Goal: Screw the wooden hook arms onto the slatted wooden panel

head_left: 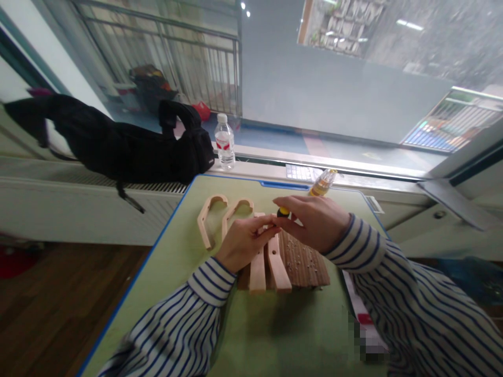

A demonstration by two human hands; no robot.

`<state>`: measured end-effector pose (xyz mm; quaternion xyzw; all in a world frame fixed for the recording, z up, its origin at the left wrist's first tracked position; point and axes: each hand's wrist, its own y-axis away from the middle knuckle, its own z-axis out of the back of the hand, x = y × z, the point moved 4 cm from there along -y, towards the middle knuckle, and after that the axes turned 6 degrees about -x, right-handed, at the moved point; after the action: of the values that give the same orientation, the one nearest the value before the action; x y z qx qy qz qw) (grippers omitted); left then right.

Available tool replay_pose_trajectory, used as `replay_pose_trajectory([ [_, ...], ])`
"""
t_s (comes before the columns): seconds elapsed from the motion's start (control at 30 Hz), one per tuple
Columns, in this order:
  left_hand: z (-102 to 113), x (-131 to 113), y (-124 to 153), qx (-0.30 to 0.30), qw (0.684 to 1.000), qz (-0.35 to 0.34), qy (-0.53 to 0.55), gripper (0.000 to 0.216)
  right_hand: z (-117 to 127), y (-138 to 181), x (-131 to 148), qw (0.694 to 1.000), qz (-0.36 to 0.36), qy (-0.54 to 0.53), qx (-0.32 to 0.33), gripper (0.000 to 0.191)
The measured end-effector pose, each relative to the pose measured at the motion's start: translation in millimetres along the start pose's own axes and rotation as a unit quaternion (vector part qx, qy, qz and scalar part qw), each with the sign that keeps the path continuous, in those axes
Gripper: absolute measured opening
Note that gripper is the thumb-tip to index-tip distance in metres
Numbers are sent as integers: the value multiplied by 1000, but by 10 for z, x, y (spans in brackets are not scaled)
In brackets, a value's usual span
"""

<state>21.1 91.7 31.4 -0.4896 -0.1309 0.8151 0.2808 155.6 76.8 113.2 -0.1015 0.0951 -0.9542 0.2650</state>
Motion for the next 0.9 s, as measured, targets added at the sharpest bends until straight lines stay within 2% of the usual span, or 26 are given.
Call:
replay_pose_trajectory([
  [0.23, -40, 67, 11, 15, 999, 22, 32, 25, 8, -20, 11, 999, 23, 10, 19, 33],
  [0.77, -74, 126, 21, 63, 994, 15, 88, 24, -18, -1, 84, 995, -21, 100, -5, 31],
  [0.9, -69, 108, 26, 64, 995, 14, 71, 25, -32, 4, 99, 994, -27, 105, -1, 32],
])
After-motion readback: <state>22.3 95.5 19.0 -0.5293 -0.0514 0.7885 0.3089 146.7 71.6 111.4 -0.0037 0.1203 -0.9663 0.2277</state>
